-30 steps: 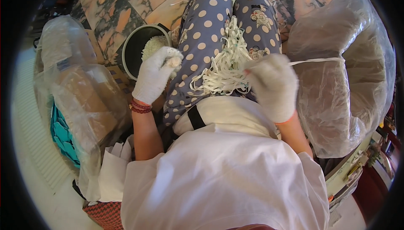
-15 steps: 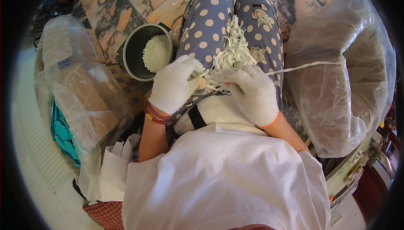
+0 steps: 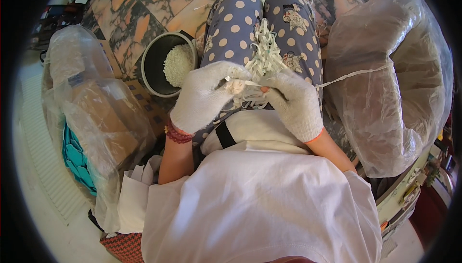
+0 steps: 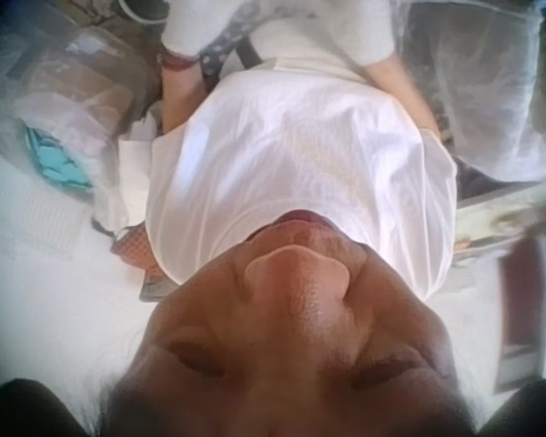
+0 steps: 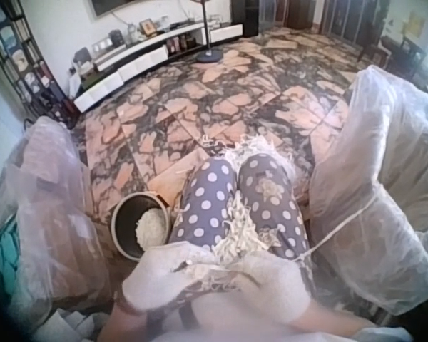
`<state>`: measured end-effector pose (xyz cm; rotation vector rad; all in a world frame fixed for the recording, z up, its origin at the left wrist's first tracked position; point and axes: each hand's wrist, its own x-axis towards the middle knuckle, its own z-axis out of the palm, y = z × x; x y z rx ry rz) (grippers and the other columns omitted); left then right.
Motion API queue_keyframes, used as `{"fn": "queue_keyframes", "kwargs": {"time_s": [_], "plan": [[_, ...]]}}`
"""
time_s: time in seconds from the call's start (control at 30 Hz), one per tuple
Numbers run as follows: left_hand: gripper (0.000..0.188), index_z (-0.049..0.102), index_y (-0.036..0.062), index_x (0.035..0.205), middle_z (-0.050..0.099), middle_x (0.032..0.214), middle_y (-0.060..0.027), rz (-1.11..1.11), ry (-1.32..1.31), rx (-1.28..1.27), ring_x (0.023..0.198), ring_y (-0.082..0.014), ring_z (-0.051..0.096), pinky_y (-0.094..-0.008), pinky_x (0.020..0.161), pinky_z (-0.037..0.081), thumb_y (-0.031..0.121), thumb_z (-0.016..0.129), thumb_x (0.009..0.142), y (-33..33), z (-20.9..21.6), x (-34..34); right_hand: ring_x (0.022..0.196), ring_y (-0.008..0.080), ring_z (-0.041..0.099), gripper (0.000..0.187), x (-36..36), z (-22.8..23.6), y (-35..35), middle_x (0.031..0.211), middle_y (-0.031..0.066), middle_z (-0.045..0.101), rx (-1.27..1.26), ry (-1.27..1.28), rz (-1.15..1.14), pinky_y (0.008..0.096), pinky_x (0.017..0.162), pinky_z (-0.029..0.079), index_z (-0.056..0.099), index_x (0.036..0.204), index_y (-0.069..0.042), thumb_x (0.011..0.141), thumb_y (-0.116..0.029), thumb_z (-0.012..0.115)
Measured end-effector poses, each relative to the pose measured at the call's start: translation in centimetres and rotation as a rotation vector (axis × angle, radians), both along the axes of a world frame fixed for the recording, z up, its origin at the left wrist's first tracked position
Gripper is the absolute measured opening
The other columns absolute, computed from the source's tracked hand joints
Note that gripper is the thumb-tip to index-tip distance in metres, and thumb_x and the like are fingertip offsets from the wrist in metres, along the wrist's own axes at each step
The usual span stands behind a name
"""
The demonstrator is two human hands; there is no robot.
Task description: The person repeatedly wraps and ties white plastic strips around small objects by hand.
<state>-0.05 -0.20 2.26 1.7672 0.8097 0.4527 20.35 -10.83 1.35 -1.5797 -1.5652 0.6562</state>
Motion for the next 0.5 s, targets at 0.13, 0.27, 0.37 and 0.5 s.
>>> {"fn": "queue_keyframes", "kwargs": {"time_s": [0.13, 0.27, 0.37, 0.5], "plan": [[0.015, 0.072, -0.0027, 0.104, 0.073, 0.092, -0.0046, -0.046, 0.036, -0.043, 0.082, -0.0072, 0.065, -0.0245, 0.075, 0.054, 0.011, 0.071, 0.1, -0.5, -0.9, 0.3, 0.067, 0.0114, 0.06, 0.011, 0.8, -0.4, -0.4, 0.088, 0.005, 0.069, -0.189, 0.59, -0.036, 0.0257, 0.057, 0.047, 0.067, 0.105, -0.003, 0.1, -0.009, 0.059], [0.012, 0.072, -0.0029, 0.103, 0.072, 0.087, -0.0043, -0.126, 0.01, -0.368, 0.076, -0.0082, 0.066, -0.0243, 0.07, 0.054, 0.008, 0.068, 0.098, -0.3, -2.1, -0.5, 0.057, 0.0066, 0.048, 0.013, 2.7, 1.1, -1.8, 0.08, 0.0001, 0.059, -0.245, 1.22, -0.162, 0.0232, 0.047, 0.037, 0.058, 0.104, -0.008, 0.105, -0.019, 0.052], [0.012, 0.071, -0.0027, 0.102, 0.07, 0.084, -0.0045, 0.079, -0.004, -0.414, 0.071, -0.0098, 0.066, -0.0242, 0.066, 0.053, 0.003, 0.064, 0.095, 0.7, -2.5, -2.0, 0.055, 0.007, 0.048, 0.011, 6.9, 4.6, -3.0, 0.079, 0.0012, 0.059, -0.017, 0.576, -0.222, 0.0228, 0.047, 0.038, 0.058, 0.104, -0.005, 0.102, -0.016, 0.056], [0.02, 0.07, 0.0, 0.11, 0.071, 0.091, -0.0051, 0.245, -0.036, -0.358, 0.074, -0.0085, 0.066, -0.0214, 0.067, 0.054, 0.002, 0.056, 0.096, 3.0, -1.2, -3.2, 0.066, 0.0131, 0.063, 0.022, 12.2, 9.3, -3.5, 0.093, 0.0065, 0.069, 0.366, -0.735, -0.559, 0.0232, 0.059, 0.053, 0.067, 0.104, 0.007, 0.083, 0.002, 0.071]]}}
